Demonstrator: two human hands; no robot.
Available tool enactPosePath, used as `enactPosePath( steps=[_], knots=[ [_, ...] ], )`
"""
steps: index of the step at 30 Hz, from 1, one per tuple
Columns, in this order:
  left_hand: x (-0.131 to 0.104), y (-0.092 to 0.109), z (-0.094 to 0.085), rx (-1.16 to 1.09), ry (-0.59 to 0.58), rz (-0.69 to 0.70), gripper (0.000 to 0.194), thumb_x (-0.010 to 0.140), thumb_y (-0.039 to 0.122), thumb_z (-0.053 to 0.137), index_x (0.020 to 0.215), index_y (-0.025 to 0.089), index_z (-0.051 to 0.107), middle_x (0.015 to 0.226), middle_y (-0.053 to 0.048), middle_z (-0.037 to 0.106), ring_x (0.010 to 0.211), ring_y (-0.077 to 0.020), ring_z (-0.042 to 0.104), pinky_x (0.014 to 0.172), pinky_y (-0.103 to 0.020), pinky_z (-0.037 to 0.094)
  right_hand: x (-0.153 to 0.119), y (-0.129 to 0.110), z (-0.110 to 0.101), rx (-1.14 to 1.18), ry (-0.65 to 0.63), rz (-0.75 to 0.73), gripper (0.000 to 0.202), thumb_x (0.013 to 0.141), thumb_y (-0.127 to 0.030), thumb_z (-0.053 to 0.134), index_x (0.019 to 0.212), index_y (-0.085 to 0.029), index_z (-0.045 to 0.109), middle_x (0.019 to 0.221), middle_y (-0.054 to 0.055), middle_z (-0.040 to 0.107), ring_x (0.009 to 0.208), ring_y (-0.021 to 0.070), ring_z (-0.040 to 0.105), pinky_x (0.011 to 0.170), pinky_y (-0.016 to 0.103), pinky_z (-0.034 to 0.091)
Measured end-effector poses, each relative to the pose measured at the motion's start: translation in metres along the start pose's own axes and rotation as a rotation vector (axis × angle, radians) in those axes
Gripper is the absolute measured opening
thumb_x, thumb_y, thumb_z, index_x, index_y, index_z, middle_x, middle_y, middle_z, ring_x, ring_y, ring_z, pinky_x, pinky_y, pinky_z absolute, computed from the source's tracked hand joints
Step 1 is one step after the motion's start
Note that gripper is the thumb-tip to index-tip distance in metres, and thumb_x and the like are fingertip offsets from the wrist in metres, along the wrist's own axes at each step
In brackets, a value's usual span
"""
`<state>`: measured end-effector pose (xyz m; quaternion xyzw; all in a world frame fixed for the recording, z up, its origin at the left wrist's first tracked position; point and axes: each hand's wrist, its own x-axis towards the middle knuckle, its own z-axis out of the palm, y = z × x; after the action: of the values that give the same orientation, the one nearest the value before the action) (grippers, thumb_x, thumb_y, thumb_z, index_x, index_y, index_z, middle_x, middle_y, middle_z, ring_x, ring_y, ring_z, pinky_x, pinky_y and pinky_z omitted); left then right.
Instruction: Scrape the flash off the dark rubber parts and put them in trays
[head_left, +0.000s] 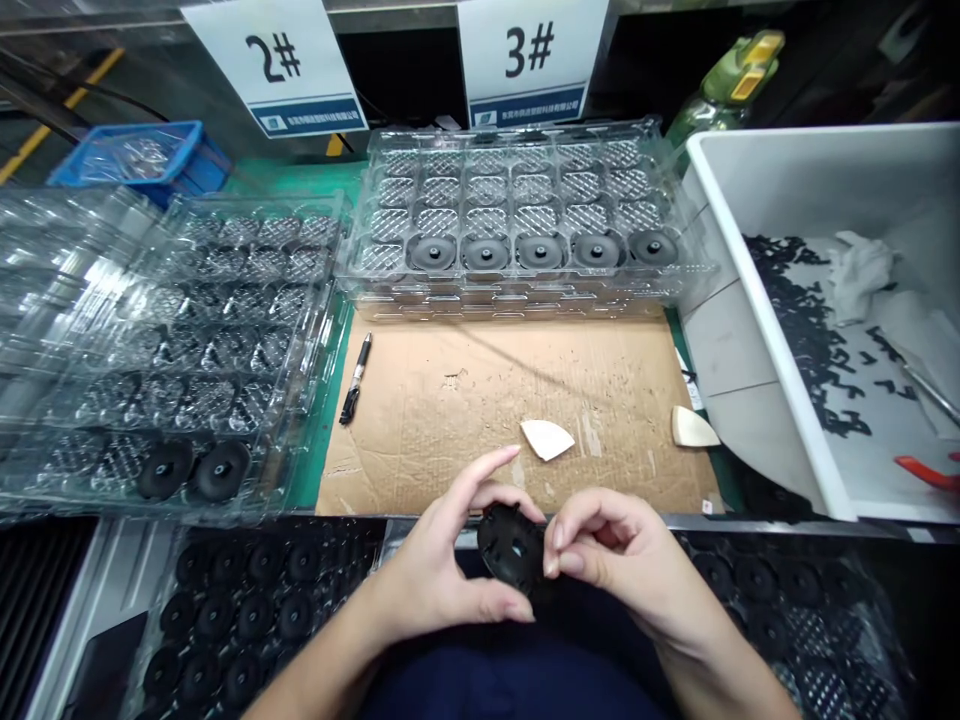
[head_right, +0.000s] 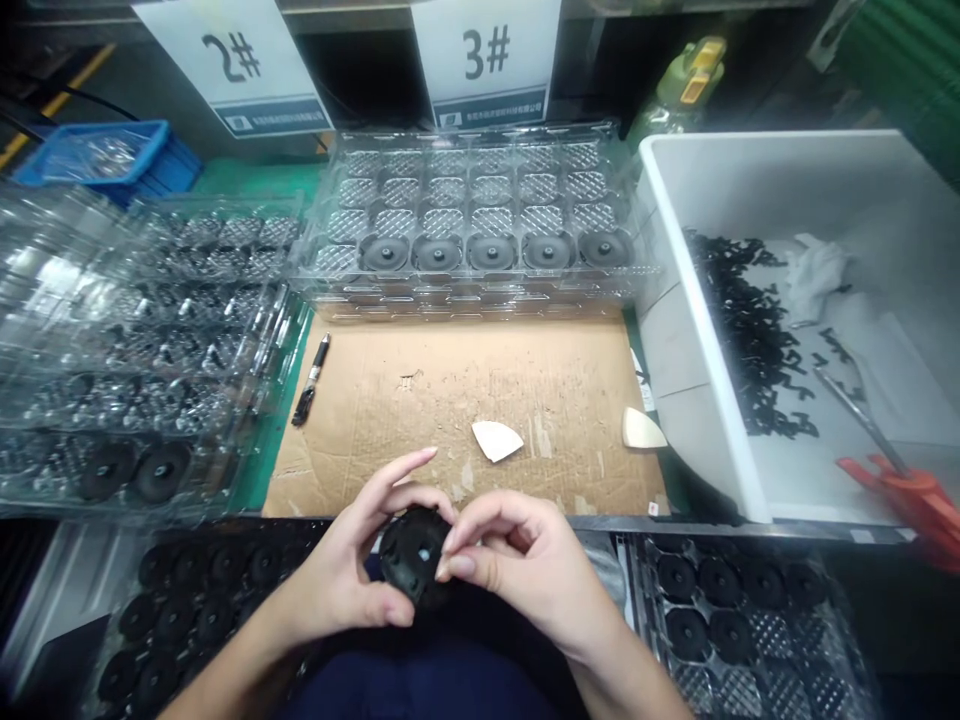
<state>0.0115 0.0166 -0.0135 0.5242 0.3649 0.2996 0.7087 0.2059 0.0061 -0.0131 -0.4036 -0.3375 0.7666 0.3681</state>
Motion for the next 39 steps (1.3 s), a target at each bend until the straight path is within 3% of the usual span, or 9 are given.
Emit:
enactPosePath(
  steps=[3, 6, 11, 16, 20, 24, 31, 35, 39],
  knots=[
    [0.001, 0.000, 0.000, 0.006, 0.006, -0.004, 0.087, 0.062, 0.042, 0.073, 0.135, 0.031, 0.027, 0.110, -0.008, 0.059, 0.105, -0.0254, 0.054, 0.098, -0.041, 0.032, -0.004, 0.001, -0.005, -0.105, 0.033, -0.079, 0.011, 0.080, -0.030, 0.062, 0.080, -0.019, 0.064, 0.057, -0.003, 0.054, 0.048, 0.0063, 0.050, 0.049, 0.018, 0.042],
    [0.003, 0.000, 0.000, 0.009, 0.015, -0.017, 0.083, 0.063, 0.045, 0.072, 0.134, 0.030, 0.031, 0.109, -0.007, 0.060, 0.103, -0.0250, 0.055, 0.095, -0.038, 0.035, -0.009, -0.003, -0.007, -0.381, 0.064, -0.180, 0.009, 0.081, -0.026, 0.061, 0.089, -0.023, 0.064, 0.080, 0.000, 0.054, 0.063, 0.0081, 0.051, 0.056, 0.020, 0.041],
    [0.004, -0.007, 0.001, 0.086, 0.006, -0.082, 0.060, 0.069, 0.057, 0.059, 0.120, 0.027, 0.053, 0.111, -0.007, 0.062, 0.103, -0.0264, 0.055, 0.088, -0.031, 0.041, -0.017, -0.009, -0.004, -0.801, -0.019, -0.221, 0.035, 0.082, -0.034, 0.060, 0.116, -0.026, 0.056, 0.080, -0.001, 0.052, 0.072, 0.0109, 0.051, 0.064, 0.022, 0.040],
    [0.013, -0.024, 0.010, 0.212, -0.058, -0.102, 0.047, 0.071, 0.054, 0.058, 0.106, 0.024, 0.063, 0.103, -0.006, 0.066, 0.098, -0.0268, 0.059, 0.084, -0.030, 0.045, -0.031, 0.000, -0.009, -0.777, 0.005, -0.271, 0.044, 0.073, -0.043, 0.066, 0.112, -0.023, 0.060, 0.071, -0.004, 0.049, 0.063, 0.0082, 0.048, 0.060, 0.018, 0.038],
    [0.023, -0.029, 0.033, 0.260, -0.093, -0.289, 0.039, 0.076, 0.054, 0.052, 0.096, 0.022, 0.064, 0.075, -0.002, 0.067, 0.068, -0.0186, 0.061, 0.063, -0.025, 0.049, -0.050, 0.017, -0.026, -0.707, 0.193, -0.146, 0.023, 0.082, -0.038, 0.058, 0.091, -0.020, 0.069, 0.072, -0.002, 0.058, 0.069, 0.0090, 0.053, 0.067, 0.019, 0.040],
    [0.029, -0.024, 0.060, 0.221, -0.245, -0.317, 0.037, 0.081, 0.050, 0.048, 0.107, 0.026, 0.058, 0.076, 0.001, 0.069, 0.057, -0.0127, 0.057, 0.059, -0.021, 0.047, -0.091, 0.047, -0.090, -0.654, 0.513, 0.167, 0.035, 0.086, -0.040, 0.051, 0.067, -0.014, 0.064, 0.058, -0.003, 0.056, 0.057, 0.0091, 0.054, 0.057, 0.020, 0.043],
    [0.037, -0.020, 0.082, 0.402, -0.260, -0.311, 0.028, 0.085, 0.038, 0.047, 0.108, 0.027, 0.058, 0.099, -0.001, 0.070, 0.079, -0.0142, 0.064, 0.075, -0.020, 0.050, -0.216, 0.098, -0.241, -0.677, 1.289, 0.622, 0.026, 0.089, -0.032, 0.049, 0.110, -0.016, 0.054, 0.111, 0.007, 0.056, 0.093, 0.0169, 0.057, 0.079, 0.036, 0.049],
    [0.035, -0.021, 0.091, 0.495, -0.280, -0.326, 0.028, 0.085, 0.037, 0.048, 0.109, 0.028, 0.057, 0.101, 0.000, 0.069, 0.082, -0.0133, 0.066, 0.077, -0.018, 0.050, -0.253, 0.122, -0.286, -0.640, 1.463, 0.734, 0.029, 0.088, -0.031, 0.051, 0.113, -0.017, 0.053, 0.114, 0.008, 0.054, 0.097, 0.0185, 0.056, 0.082, 0.039, 0.049],
    [0.029, -0.019, 0.107, 0.511, -0.231, -0.293, 0.025, 0.085, 0.036, 0.048, 0.107, 0.029, 0.058, 0.100, 0.002, 0.070, 0.082, -0.0125, 0.067, 0.076, -0.015, 0.050, -0.254, 0.144, -0.314, -0.586, 1.545, 0.710, 0.029, 0.088, -0.031, 0.051, 0.113, -0.016, 0.053, 0.114, 0.008, 0.055, 0.097, 0.0186, 0.056, 0.081, 0.039, 0.049]
  ],
)
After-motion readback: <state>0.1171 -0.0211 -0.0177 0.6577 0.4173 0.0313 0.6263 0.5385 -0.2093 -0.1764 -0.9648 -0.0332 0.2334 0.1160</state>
